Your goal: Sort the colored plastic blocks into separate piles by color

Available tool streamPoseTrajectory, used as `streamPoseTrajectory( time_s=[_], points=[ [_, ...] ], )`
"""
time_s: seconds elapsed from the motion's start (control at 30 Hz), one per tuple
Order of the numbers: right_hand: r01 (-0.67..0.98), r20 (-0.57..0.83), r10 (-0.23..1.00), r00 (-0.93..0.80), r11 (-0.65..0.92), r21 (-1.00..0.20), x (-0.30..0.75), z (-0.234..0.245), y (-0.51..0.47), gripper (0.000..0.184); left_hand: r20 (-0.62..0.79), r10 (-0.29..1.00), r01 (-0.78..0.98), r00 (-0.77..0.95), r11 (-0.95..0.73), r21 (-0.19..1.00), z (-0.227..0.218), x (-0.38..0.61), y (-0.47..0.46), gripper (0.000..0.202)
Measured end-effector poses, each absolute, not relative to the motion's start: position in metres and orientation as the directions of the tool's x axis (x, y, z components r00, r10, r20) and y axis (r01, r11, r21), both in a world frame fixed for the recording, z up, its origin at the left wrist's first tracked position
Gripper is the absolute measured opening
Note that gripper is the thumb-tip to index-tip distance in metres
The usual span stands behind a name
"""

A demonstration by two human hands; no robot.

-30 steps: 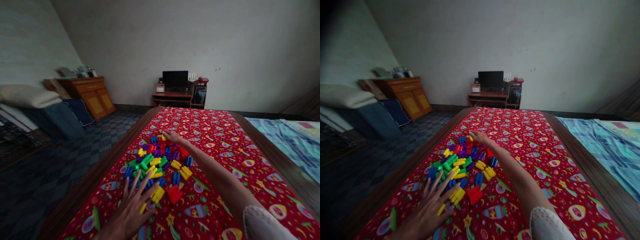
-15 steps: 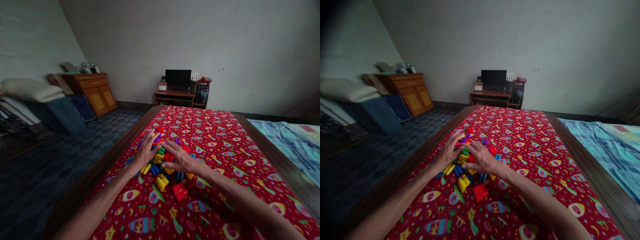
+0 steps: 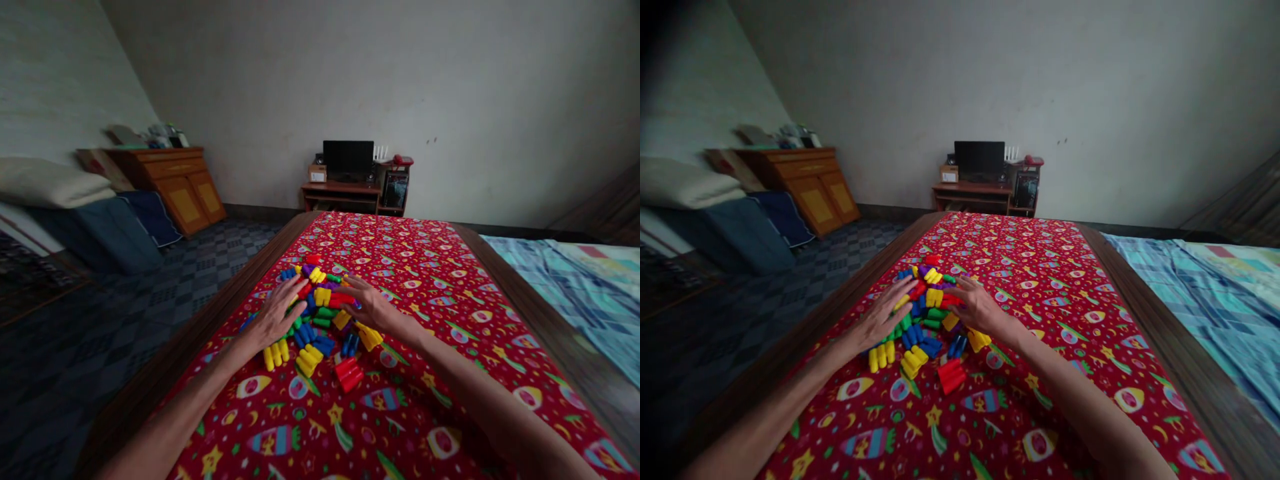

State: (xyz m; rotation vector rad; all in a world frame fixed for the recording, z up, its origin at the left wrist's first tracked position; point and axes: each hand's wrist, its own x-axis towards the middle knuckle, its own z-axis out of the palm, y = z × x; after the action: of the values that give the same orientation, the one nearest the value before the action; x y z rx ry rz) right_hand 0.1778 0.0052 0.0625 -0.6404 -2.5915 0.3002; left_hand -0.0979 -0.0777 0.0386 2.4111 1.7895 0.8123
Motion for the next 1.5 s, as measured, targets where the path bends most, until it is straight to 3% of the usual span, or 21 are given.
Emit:
streamPoseTrajectory(
  time_s=[0.1, 0.2, 0.3, 0.43, 0.5, 0.6, 0.67, 0.73, 0.87, 0.97, 1.1, 1.2, 1.33, 1.5],
  points=[
    [0.399, 0.338, 0.499, -0.798, 0.858, -0.325, 0.218, 0.044, -0.012, 0.066, 0.329, 0.923, 0.945, 0.202, -0.272, 0.184, 0.025, -0.108, -0.116, 0.073],
    [0.394, 0.256, 0.471, -0.844, 0.869, -0.3, 0.222, 0.015, -0.026, 0.083, 0.251, 0.96, 0.977, 0.123, -0.162, 0.139, 0.005, -0.103, -0.135, 0.088],
    [0.336, 0.3, 0.432, -0.851, 0.886, -0.32, 0.192, 0.003, -0.025, 0.077, 0.285, 0.957, 0.982, 0.057, -0.105, 0.154, 0.0, -0.083, -0.123, 0.078],
    [0.259, 0.42, 0.395, -0.817, 0.902, -0.345, 0.166, 0.027, -0.021, 0.066, 0.378, 0.903, 0.923, 0.204, -0.305, 0.233, 0.019, -0.077, -0.092, 0.059],
    [0.232, 0.439, 0.371, -0.818, 0.912, -0.338, 0.173, 0.044, -0.032, 0.058, 0.449, 0.872, 0.904, 0.196, -0.338, 0.262, 0.026, -0.089, -0.087, 0.053],
    [0.141, 0.348, 0.235, -0.907, 0.951, -0.274, 0.19, 0.056, -0.064, 0.054, 0.521, 0.85, 0.92, 0.08, -0.265, 0.291, 0.018, -0.109, -0.091, 0.054],
    [0.066, 0.271, 0.118, -0.955, 0.979, -0.194, 0.19, 0.052, -0.079, 0.054, 0.505, 0.863, 0.928, -0.017, -0.174, 0.328, 0.004, -0.112, -0.094, 0.056],
    [0.052, 0.243, 0.077, -0.967, 0.993, -0.107, 0.178, 0.044, -0.078, 0.051, 0.471, 0.88, 0.925, -0.054, -0.133, 0.355, -0.008, -0.105, -0.093, 0.057],
    [0.238, 0.316, 0.238, -0.919, 0.97, -0.038, 0.149, 0.039, -0.043, 0.052, 0.498, 0.864, 0.923, -0.073, -0.131, 0.363, -0.005, -0.082, -0.089, 0.058],
    [0.357, 0.416, 0.38, -0.826, 0.924, -0.135, 0.157, 0.042, -0.017, 0.051, 0.552, 0.833, 0.947, -0.028, -0.154, 0.281, 0.015, -0.067, -0.103, 0.058],
    [0.444, 0.51, 0.579, -0.636, 0.815, -0.372, 0.194, 0.031, 0.0, 0.045, 0.401, 0.781, 0.847, 0.478, -0.531, 0.024, 0.032, -0.041, -0.132, 0.053],
    [0.54, 0.461, 0.706, -0.538, 0.708, -0.454, 0.204, 0.014, 0.002, 0.045, 0.253, 0.72, 0.753, 0.647, -0.655, -0.061, 0.033, -0.024, -0.128, 0.046],
    [0.57, 0.375, 0.686, -0.624, 0.728, -0.381, 0.184, 0.004, -0.012, 0.05, 0.294, 0.762, 0.811, 0.576, -0.577, -0.095, 0.034, -0.024, -0.094, 0.041],
    [0.449, 0.403, 0.624, -0.67, 0.772, -0.45, 0.181, 0.013, -0.037, 0.055, 0.366, 0.79, 0.86, 0.492, -0.506, -0.066, 0.039, -0.044, -0.079, 0.037]
  ],
)
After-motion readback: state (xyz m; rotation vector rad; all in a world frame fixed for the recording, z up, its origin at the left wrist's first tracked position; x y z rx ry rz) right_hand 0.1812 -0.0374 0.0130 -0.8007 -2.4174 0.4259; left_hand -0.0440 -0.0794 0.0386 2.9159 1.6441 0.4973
